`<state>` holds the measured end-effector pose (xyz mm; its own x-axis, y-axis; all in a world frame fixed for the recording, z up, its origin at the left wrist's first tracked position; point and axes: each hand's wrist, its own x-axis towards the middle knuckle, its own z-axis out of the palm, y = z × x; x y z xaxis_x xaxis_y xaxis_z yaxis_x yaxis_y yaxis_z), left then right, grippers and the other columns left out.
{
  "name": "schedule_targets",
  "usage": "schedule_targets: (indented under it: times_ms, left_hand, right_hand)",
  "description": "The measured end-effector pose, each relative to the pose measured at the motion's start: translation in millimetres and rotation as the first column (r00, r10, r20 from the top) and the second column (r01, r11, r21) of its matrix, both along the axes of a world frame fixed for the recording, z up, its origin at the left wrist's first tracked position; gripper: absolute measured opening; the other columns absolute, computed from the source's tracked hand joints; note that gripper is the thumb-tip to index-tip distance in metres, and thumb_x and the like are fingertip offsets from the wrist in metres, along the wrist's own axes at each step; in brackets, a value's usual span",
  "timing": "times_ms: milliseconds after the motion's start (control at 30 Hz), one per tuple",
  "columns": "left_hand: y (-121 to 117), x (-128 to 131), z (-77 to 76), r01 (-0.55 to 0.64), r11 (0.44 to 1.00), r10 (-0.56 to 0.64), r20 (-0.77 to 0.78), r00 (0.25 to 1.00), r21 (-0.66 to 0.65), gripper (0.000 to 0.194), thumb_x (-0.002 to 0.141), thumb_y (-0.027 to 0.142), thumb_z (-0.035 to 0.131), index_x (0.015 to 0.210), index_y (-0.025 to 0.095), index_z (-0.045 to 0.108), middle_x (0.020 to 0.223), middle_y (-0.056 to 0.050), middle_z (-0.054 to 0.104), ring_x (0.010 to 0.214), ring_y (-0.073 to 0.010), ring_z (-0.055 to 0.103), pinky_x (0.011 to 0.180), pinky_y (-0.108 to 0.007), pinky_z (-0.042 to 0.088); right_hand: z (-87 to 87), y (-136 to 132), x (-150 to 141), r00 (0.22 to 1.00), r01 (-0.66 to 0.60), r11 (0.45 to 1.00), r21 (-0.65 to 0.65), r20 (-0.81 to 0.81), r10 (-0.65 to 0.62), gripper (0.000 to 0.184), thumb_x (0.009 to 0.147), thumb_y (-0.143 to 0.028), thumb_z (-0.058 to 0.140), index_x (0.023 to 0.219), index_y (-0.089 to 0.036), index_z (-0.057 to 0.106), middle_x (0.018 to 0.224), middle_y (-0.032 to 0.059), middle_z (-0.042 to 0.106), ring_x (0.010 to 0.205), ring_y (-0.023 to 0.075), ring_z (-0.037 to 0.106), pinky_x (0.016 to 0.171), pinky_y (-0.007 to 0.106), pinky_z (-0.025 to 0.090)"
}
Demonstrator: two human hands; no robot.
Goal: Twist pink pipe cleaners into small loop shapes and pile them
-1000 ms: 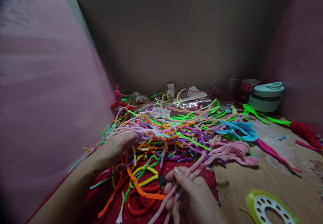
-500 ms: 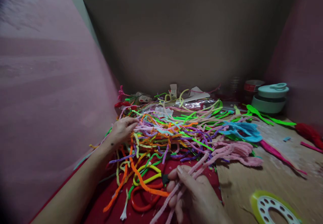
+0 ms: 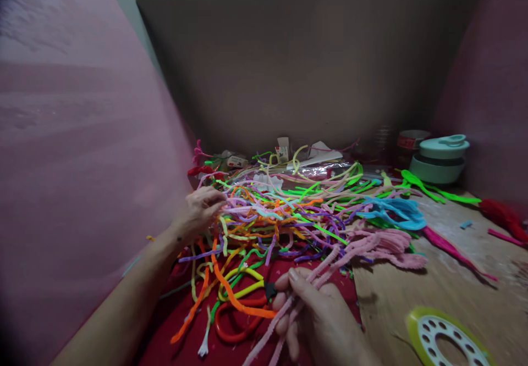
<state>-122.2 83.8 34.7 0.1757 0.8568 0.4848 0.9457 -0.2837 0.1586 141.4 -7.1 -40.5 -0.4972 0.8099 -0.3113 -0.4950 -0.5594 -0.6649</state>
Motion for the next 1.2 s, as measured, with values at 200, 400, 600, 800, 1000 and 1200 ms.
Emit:
schedule_targets:
  times_ms: [200, 400, 600, 800, 1000, 1200]
  left_hand:
    - [-7, 0, 12.8, -0.260, 0.955, 0.169, 0.459, 0.872, 0.142, 0.015, 0.074, 0.029, 0.055, 0.075, 0.017, 0.065, 0.065, 0.002, 0.061, 0.060, -0.0105, 0.053, 0.059, -0.020, 0.040]
    - [-5, -14, 22.1, -0.102, 0.990, 0.144, 0.760, 0.634, -0.102, 0.016, 0.064, 0.029, 0.064, 0.067, 0.013, 0.063, 0.050, 0.004, 0.054, 0.046, -0.0075, 0.045, 0.048, -0.020, 0.035]
    - [1, -30, 16.1, -0.023, 0.995, 0.102, 0.922, 0.374, -0.101, 0.023, 0.059, 0.028, 0.071, 0.069, 0.011, 0.060, 0.053, 0.002, 0.057, 0.045, -0.0059, 0.047, 0.047, -0.019, 0.035]
    - [5, -27, 17.6, 0.069, 0.995, 0.046, 0.933, 0.357, -0.076, 0.022, 0.060, 0.028, 0.071, 0.069, 0.012, 0.059, 0.056, 0.001, 0.057, 0.048, -0.0068, 0.049, 0.050, -0.020, 0.036]
    - [15, -2, 30.8, 0.203, 0.974, -0.024, 0.837, 0.547, -0.105, 0.018, 0.065, 0.029, 0.067, 0.066, 0.012, 0.061, 0.057, 0.001, 0.054, 0.050, -0.0067, 0.046, 0.052, -0.021, 0.037]
    - [27, 36, 37.8, 0.433, 0.870, -0.120, 0.751, 0.650, -0.236, 0.016, 0.067, 0.024, 0.063, 0.077, 0.012, 0.066, 0.066, -0.002, 0.061, 0.058, -0.0096, 0.054, 0.061, -0.024, 0.044]
  right_hand:
    - [-1.5, -1, 1, 1.000, 0.000, 1.000, 0.013, 0.005, 0.000, 0.031, 0.082, -0.040, 0.053, 0.081, -0.010, 0.060, 0.059, 0.0057, 0.062, 0.037, 0.0078, 0.050, 0.032, 0.015, 0.036]
    - [1.1, 0, 2, 1.000, -0.011, 0.999, 0.030, -0.010, 0.011, 0.032, 0.081, -0.041, 0.055, 0.080, -0.009, 0.060, 0.063, 0.0065, 0.063, 0.038, 0.0072, 0.051, 0.032, 0.015, 0.034]
    - [1.5, -1, 3, 0.999, -0.025, 0.999, 0.042, 0.027, 0.024, 0.032, 0.083, -0.040, 0.051, 0.081, -0.009, 0.060, 0.061, 0.0062, 0.063, 0.038, 0.0073, 0.050, 0.034, 0.015, 0.035]
    - [1.8, -1, 3, 0.999, -0.028, 0.999, 0.038, 0.041, 0.027, 0.033, 0.082, -0.042, 0.052, 0.081, -0.010, 0.060, 0.062, 0.0065, 0.063, 0.038, 0.0074, 0.050, 0.035, 0.016, 0.035]
    - [3.5, -1, 4, 0.998, -0.043, 0.999, 0.021, 0.042, 0.042, 0.033, 0.082, -0.042, 0.053, 0.081, -0.010, 0.060, 0.063, 0.0068, 0.063, 0.036, 0.0067, 0.049, 0.035, 0.016, 0.035]
    - [2.9, 0, 3, 0.999, -0.029, 0.999, 0.016, 0.037, 0.028, 0.032, 0.084, -0.040, 0.050, 0.080, -0.010, 0.061, 0.063, 0.0060, 0.063, 0.038, 0.0074, 0.050, 0.035, 0.016, 0.035]
